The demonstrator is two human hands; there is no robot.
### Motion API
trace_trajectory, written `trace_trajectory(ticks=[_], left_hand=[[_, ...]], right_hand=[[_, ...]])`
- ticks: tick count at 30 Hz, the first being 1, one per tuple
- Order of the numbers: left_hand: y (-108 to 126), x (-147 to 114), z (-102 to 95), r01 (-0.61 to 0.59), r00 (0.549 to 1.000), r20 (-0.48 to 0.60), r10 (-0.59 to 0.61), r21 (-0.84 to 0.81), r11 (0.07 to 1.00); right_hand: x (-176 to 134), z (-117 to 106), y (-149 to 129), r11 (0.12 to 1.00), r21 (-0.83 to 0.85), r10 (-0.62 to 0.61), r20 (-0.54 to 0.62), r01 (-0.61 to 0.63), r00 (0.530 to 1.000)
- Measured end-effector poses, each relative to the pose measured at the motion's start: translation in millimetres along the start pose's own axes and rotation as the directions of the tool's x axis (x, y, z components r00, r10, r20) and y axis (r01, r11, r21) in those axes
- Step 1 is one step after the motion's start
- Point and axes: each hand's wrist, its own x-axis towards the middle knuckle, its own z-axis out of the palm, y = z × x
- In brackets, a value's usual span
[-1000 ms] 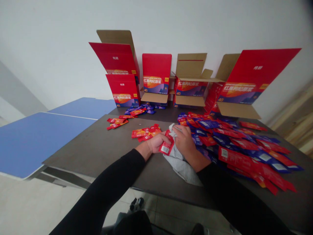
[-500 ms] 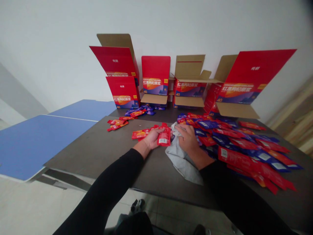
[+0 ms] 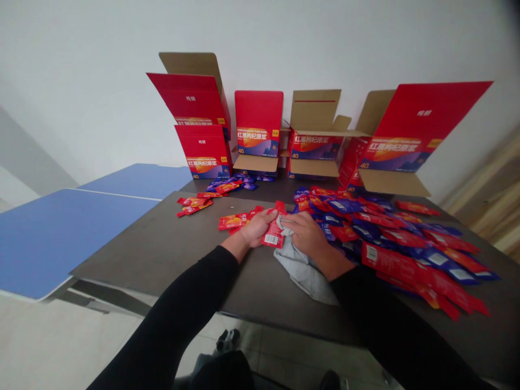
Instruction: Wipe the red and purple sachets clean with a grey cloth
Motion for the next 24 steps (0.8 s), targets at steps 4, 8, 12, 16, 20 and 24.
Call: trace_trajectory(ticks=[4,8,12,16,20,24], left_hand=[[-1,-4,-3.4,0.098,0.992,0.066,-0.104,0.089,0.991],[3,-9,-7.1,0.232,0.958,0.141,-0.251,0.143,0.962],[11,-7,-7.0,0.274,0.954,0.13,-0.271,-0.008,0.962],[20,-7,-6.3,0.203,0.978,0.092,-0.188,-0.202,0.958],[23,-8,-6.4,0.159,0.987,0.055,-0.15,-0.261,0.952],[17,-8,-3.8,0.216,0.976,0.056,-0.209,-0.195,0.957]], right_hand=[[1,0,5,0.994,-0.053,0.092,-0.049,-0.095,0.995],[-1,0,10,0.98,-0.062,0.186,-0.077,-0.191,0.98],[-1,-1,14,0.965,-0.043,0.248,-0.158,-0.257,0.956],[0,-3,7,0.981,-0.028,0.181,-0.186,-0.19,0.966],[2,-3,-13,0.998,0.044,-0.039,-0.086,0.043,0.996],[4,-1,-34,0.965,0.12,-0.235,0.01,0.232,0.972]])
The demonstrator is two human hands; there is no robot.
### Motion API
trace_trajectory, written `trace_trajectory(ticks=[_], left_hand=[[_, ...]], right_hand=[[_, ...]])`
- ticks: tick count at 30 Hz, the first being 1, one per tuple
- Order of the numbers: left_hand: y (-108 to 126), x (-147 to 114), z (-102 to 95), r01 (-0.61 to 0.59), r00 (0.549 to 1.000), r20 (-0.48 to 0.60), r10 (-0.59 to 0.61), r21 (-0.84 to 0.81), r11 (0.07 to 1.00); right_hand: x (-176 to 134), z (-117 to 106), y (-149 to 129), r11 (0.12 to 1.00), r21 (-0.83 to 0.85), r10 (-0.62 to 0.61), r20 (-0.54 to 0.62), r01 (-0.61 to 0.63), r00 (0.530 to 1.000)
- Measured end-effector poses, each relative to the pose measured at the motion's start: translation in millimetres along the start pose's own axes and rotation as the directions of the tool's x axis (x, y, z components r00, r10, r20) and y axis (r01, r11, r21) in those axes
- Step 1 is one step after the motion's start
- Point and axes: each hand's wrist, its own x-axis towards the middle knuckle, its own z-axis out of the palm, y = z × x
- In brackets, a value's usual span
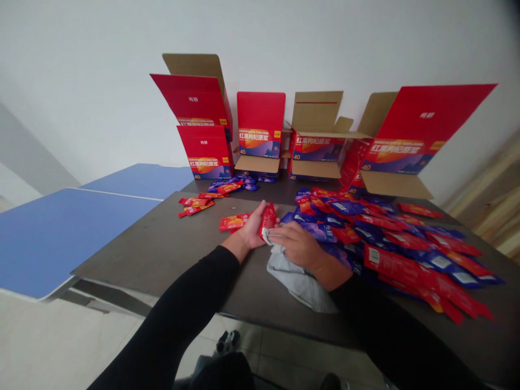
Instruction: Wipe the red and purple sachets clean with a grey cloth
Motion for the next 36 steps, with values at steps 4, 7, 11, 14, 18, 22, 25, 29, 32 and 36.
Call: trace_trajectory(ticks=[4,7,11,14,18,22,25,29,32,36], left_hand=[[-9,3,2.4,0.03,1.0,0.008,-0.03,-0.003,1.0],[-13,4,4.0,0.094,0.995,-0.012,-0.094,-0.005,0.996],[-17,3,6.6,0.138,0.99,-0.002,-0.138,0.035,0.99],[-18,0,8.3,0.183,0.982,0.009,-0.186,0.152,0.971],[-15,-5,8.3,0.217,0.97,0.071,-0.234,0.192,0.957],[-9,-8,6.3,0.237,0.961,0.111,-0.254,0.141,0.961],[-5,-8,5.9,0.162,0.982,0.096,-0.164,0.037,0.986],[-2,-3,8.3,-0.035,0.999,-0.018,0.034,-0.032,0.999],[-1,1,9.0,-0.206,0.965,-0.179,0.191,-0.067,0.976],[3,3,5.6,-0.278,0.95,-0.18,0.254,-0.125,0.952]], right_hand=[[5,2,-8,0.999,-0.012,-0.052,0.034,0.052,0.998],[4,3,-7,0.999,-0.048,0.012,-0.012,-0.013,1.0],[1,4,1,0.984,-0.1,0.14,-0.083,-0.148,0.987],[-2,5,9,0.95,-0.123,0.272,-0.132,-0.288,0.953],[-7,5,22,0.891,-0.126,0.402,-0.231,-0.437,0.886],[-12,3,35,0.832,-0.092,0.505,-0.283,-0.548,0.815],[-14,1,40,0.806,-0.056,0.546,-0.314,-0.59,0.776],[-14,1,41,0.8,-0.034,0.559,-0.324,-0.6,0.763],[-14,1,40,0.806,-0.024,0.551,-0.331,-0.591,0.766],[-11,1,35,0.843,-0.024,0.504,-0.311,-0.537,0.805]])
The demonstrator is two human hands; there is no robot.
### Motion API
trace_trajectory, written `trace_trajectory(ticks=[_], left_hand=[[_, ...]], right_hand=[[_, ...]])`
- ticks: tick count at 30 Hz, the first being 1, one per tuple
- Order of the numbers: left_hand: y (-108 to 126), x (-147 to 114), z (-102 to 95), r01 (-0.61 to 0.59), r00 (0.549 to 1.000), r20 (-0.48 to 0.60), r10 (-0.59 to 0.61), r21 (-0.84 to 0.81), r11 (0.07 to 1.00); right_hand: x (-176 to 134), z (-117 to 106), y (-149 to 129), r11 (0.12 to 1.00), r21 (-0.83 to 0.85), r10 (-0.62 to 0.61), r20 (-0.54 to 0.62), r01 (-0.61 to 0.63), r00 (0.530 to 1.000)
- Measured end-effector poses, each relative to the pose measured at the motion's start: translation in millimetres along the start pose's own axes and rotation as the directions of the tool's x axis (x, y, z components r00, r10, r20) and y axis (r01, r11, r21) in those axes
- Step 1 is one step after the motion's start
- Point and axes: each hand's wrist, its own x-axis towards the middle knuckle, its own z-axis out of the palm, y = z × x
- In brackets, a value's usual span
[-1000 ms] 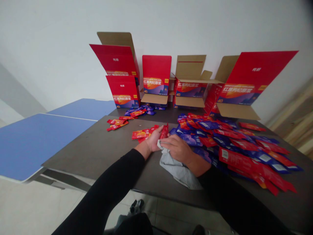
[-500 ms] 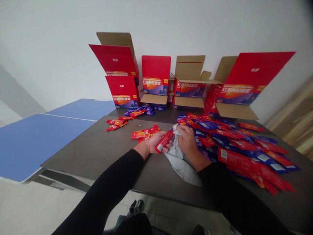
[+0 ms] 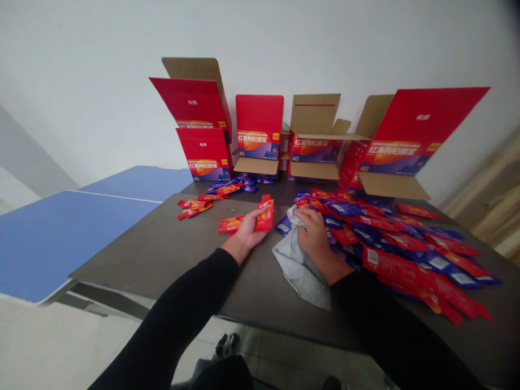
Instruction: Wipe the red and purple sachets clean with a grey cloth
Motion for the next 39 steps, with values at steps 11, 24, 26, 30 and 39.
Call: trace_trajectory(ticks=[11,24,26,30,39], left_hand=[[-10,-1,-0.6,0.29,0.938,0.158,-0.309,0.132,0.948],[-24,-11,-5.0,0.285,0.918,0.147,-0.368,0.399,0.871],[-23,-11,-5.7,0.292,0.916,0.144,-0.375,0.404,0.867],[-18,-11,-6.1,0.327,0.909,0.124,-0.399,0.384,0.863],[-6,-9,-1.9,0.325,0.912,0.192,-0.363,0.206,0.923]], right_hand=[[-9,2,-18,0.881,0.242,-0.469,0.333,0.407,0.818],[-3,2,-2,0.991,-0.038,-0.123,0.109,0.128,0.986],[-3,2,-2,0.996,-0.045,-0.08,0.076,0.083,0.994],[-1,4,3,0.999,-0.054,0.007,0.03,-0.005,1.0],[1,-2,0,0.998,-0.01,-0.068,0.047,0.069,0.997]])
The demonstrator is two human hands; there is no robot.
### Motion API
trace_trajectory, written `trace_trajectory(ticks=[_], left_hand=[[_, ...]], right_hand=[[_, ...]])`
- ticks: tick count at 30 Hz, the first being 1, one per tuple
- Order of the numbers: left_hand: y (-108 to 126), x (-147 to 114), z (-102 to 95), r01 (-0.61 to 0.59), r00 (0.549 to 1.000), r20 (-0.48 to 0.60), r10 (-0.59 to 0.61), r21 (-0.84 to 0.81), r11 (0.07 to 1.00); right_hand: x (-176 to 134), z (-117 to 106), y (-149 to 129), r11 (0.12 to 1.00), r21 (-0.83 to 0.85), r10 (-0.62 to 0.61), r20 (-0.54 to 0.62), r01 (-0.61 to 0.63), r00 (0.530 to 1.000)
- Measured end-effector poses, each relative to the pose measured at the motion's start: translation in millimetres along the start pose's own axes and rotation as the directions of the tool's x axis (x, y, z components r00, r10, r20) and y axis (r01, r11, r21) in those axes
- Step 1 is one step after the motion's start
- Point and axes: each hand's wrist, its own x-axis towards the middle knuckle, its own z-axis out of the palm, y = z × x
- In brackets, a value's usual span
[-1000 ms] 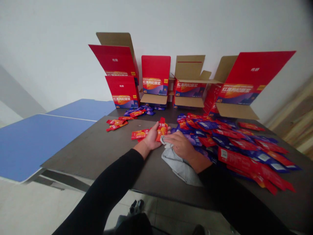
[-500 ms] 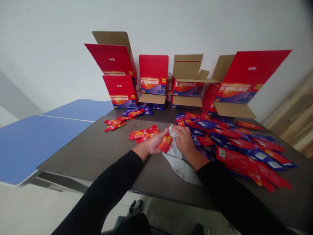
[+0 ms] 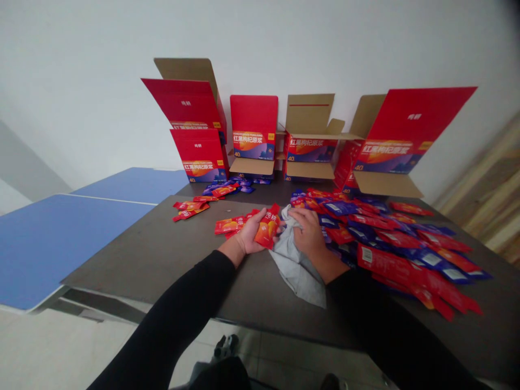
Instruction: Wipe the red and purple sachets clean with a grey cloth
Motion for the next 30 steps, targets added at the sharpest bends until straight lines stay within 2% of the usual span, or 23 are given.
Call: trace_trajectory(ticks=[2,5,8,13,18,23,30], left_hand=[[0,2,-0.8,0.012,1.0,-0.022,-0.013,-0.042,0.999],[-3,4,-1.9,0.052,0.997,-0.061,-0.056,-0.058,0.997],[-6,5,-2.5,0.083,0.993,-0.085,-0.084,-0.02,0.996],[-15,7,-1.0,0.093,0.994,-0.069,-0.09,0.035,0.995],[-22,9,1.9,0.058,0.996,-0.071,-0.045,0.197,0.979],[-19,5,-1.7,0.121,0.993,-0.047,-0.112,0.316,0.941],[-11,2,-14.9,0.165,0.982,0.036,-0.188,0.331,0.929]], right_hand=[[-3,0,-12,0.986,0.057,-0.161,0.101,0.156,0.982],[-7,1,-31,0.926,0.176,-0.368,0.214,0.335,0.905],[-9,3,-40,0.908,0.213,-0.408,0.265,0.36,0.873],[-10,6,-34,0.954,0.139,-0.291,0.223,0.265,0.93],[-10,12,-22,0.995,0.071,-0.077,0.115,0.069,0.99],[-9,14,-13,0.995,0.069,0.066,0.032,-0.068,0.997],[-6,14,-6,0.984,0.079,0.159,-0.019,-0.157,0.987]])
